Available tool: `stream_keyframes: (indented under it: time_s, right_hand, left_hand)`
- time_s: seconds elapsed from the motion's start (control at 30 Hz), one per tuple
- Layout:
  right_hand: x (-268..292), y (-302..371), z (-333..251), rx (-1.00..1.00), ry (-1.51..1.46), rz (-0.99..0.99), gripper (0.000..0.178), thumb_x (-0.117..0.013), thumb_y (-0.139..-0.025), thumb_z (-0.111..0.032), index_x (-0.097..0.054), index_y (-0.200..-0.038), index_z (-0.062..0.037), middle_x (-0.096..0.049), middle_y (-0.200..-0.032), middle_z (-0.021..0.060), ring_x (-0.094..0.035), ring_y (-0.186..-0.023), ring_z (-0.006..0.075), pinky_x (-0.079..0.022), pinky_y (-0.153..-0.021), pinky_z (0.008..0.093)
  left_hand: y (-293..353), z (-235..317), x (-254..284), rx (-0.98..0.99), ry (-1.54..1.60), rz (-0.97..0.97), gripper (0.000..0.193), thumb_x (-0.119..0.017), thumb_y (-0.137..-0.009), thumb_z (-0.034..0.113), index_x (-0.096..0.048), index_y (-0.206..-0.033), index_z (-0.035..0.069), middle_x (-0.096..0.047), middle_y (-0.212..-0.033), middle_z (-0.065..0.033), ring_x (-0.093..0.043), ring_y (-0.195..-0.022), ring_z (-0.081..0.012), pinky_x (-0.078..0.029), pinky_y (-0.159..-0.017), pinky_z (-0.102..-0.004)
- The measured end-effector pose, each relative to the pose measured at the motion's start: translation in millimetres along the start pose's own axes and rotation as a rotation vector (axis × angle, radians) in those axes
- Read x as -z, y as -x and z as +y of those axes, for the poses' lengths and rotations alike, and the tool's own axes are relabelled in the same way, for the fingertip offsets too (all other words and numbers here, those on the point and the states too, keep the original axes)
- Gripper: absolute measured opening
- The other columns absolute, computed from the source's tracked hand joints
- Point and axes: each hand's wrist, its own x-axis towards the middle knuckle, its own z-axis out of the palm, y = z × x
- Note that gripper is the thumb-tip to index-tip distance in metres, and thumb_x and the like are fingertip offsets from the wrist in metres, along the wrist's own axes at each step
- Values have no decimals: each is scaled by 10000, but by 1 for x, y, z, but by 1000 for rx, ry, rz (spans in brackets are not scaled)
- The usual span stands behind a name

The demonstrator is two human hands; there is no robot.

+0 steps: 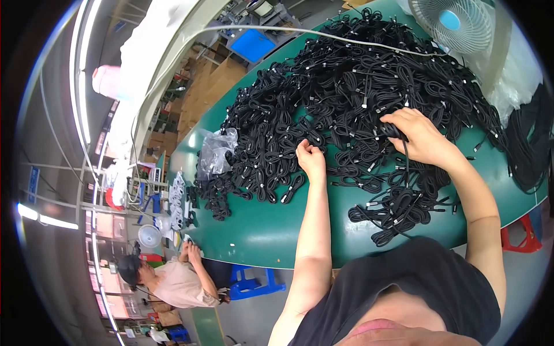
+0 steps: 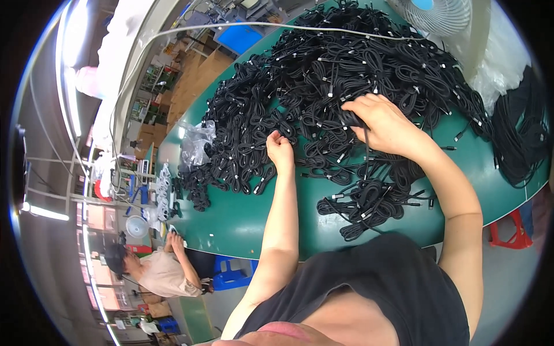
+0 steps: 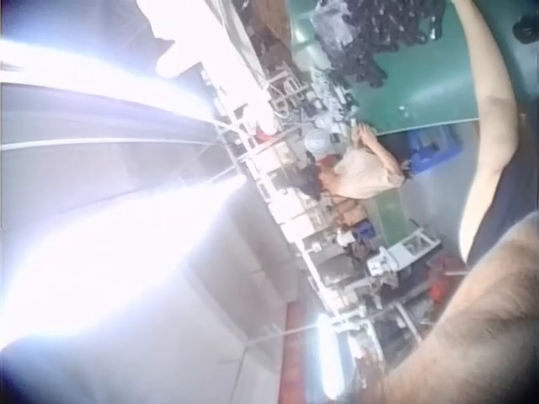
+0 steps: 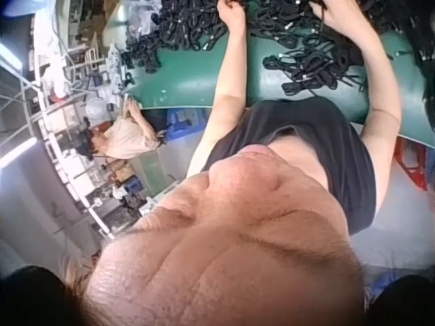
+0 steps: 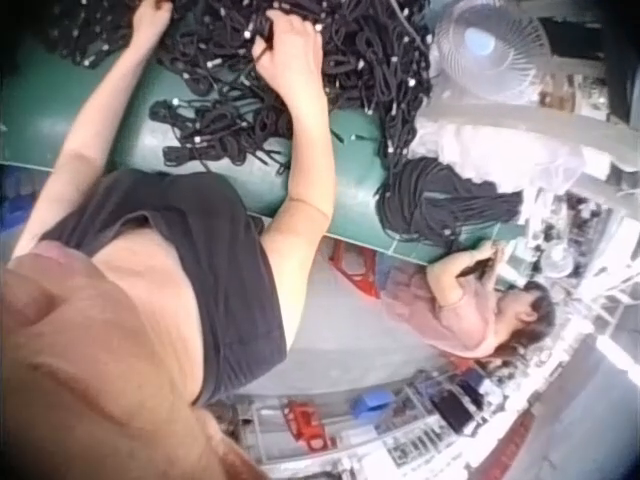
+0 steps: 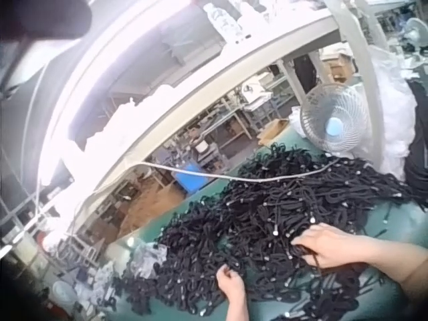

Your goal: Coiling and bundling individual black cables with plastic ties on a factory workbench.

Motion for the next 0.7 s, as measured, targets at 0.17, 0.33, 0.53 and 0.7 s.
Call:
stream_keyframes:
  time_s: [0.17, 0.33, 0.53, 0.7]
  right_hand:
    - [22, 2, -9, 16, -127, 183, 401, -645, -687, -66, -512, -1060, -1, -565, -937, 137, -530, -873, 307, -441, -774, 385]
    - [45, 17, -9, -59, -20, 114, 405, -650, -698, -81, -510, -1071, -10, -557, -940, 140, -532, -850, 309, -444, -764, 382]
    - [44, 17, -16, -133, -31, 303, 405, -686, -705, -127, -552, -1082, -64, -494, -838, 92, -539, -747, 261, -453, -671, 355]
    - [25, 2, -6, -220, -519, 309, 385, -684, -756, -121, -530, -1099, -38, -501, -796, 17, -493, -640, 76, -423, -567, 230]
  left_hand:
    - [-32, -47, 15, -256, -231, -116, 317, -537, -745, 42, -536, -1059, 6, -529, -965, -126, -552, -885, -266, -452, -789, -362]
    - [-62, -75, 33, -326, -350, -120, 257, -485, -768, 29, -603, -992, 77, -575, -943, -121, -581, -852, -294, -468, -768, -375]
    - [-97, -74, 41, 255, -435, 7, 201, -512, -738, 114, -685, -837, 93, -657, -889, -136, -624, -867, -282, -466, -819, -371]
    - [-56, 22, 25, 67, 269, -73, 179, -532, -822, 28, -593, -988, 1, -623, -846, -60, -565, -732, -118, -452, -675, -237]
